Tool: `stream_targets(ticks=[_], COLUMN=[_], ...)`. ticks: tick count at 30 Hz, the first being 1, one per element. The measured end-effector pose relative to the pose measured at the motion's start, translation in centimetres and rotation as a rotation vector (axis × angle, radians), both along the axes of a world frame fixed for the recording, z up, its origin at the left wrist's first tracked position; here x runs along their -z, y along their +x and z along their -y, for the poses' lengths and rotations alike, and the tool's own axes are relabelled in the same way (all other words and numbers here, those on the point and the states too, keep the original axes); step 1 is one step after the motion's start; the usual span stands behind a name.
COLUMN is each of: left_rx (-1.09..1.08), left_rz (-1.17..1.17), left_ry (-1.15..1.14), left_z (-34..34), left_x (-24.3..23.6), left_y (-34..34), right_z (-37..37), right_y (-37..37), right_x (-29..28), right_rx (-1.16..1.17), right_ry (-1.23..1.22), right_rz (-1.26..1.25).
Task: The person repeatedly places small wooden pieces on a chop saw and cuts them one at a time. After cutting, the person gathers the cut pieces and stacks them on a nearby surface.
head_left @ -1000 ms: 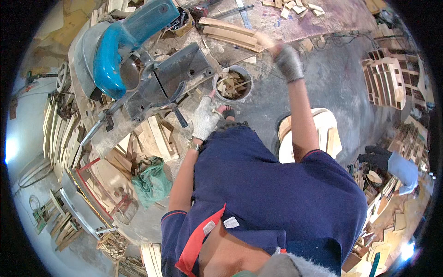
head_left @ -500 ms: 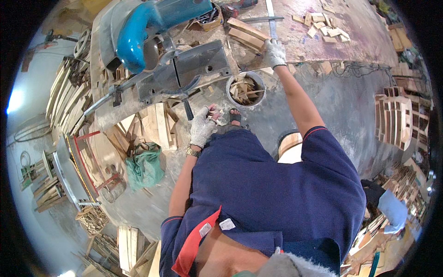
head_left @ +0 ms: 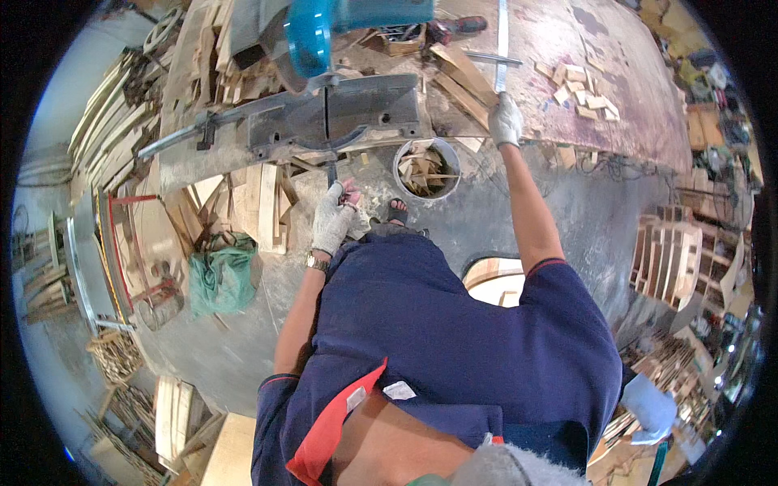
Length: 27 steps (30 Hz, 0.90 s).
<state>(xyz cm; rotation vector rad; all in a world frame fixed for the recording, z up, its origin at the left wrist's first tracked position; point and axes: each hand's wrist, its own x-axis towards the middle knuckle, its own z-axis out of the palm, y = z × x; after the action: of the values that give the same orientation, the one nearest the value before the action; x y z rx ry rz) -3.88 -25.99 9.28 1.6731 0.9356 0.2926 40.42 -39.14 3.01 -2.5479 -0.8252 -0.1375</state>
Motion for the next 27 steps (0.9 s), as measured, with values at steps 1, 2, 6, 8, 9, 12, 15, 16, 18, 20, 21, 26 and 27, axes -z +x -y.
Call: stream_targets(ticks=[1,2,6,8,9,12,15,16,18,20,21,26,27], left_rx=[-0.026,-0.06,-0.221,-0.252,-0.258,-0.243,-0.256,-0.231,-0.174,-0.13,-0.109,-0.058,-0.017], left_rz=[0.02,0.019,-0.036,-0.049,-0.105,-0.175,-0.155,-0.185,-0.255,-0.22,-0.205,-0.074,-0.117], left_ry=[0.007,0.005,0.007,0.06,0.078,0.312,0.474,0.559,0.674,0.739,0.764,0.932,0.961], left_z=[-0.3,-0.6,-1.8,-2.3,-2.6,-3.8,-5.3,-6.1,-8.0,-10.0,-11.1,-16.1,-17.0], left_x=[0.1,0.1,0.3,0.4,0.4,0.6,1.2,1.4,1.9,2.4,2.6,3.4,3.5], left_y=[-0.4,-0.9,-2.0,-2.4,-2.7,-3.3,-3.4,-3.3,-3.0,-2.8,-2.7,-1.5,-1.2], right_z=[0.2,0.3,-1.0,-2.6,-3.7,-7.5,-11.6,-12.9,-14.8,-15.8,-16.0,-14.9,-14.5], right_y=[-0.7,-1.7,-6.2,-8.7,-10.0,-13.9,-16.0,-16.3,-17.0,-17.7,-18.1,-19.9,-20.1], right_x=[-0.4,-0.8,-2.5,-3.4,-3.7,-4.5,-5.0,-5.2,-5.3,-5.3,-5.2,-3.9,-3.5], right_rx=[-0.057,-0.098,-0.398,-0.472,-0.487,-0.616,-0.718,-0.745,-0.739,-0.735,-0.681,-0.216,-0.091], right_ry=[0.126,0.217,0.223,0.134,0.091,0.001,-0.146,-0.168,-0.139,-0.074,-0.082,0.026,0.02], right_rz=[-0.015,-0.054,-0.175,-0.244,-0.434,-0.272,-0.205,-0.157,-0.006,0.267,0.26,-0.026,-0.094])
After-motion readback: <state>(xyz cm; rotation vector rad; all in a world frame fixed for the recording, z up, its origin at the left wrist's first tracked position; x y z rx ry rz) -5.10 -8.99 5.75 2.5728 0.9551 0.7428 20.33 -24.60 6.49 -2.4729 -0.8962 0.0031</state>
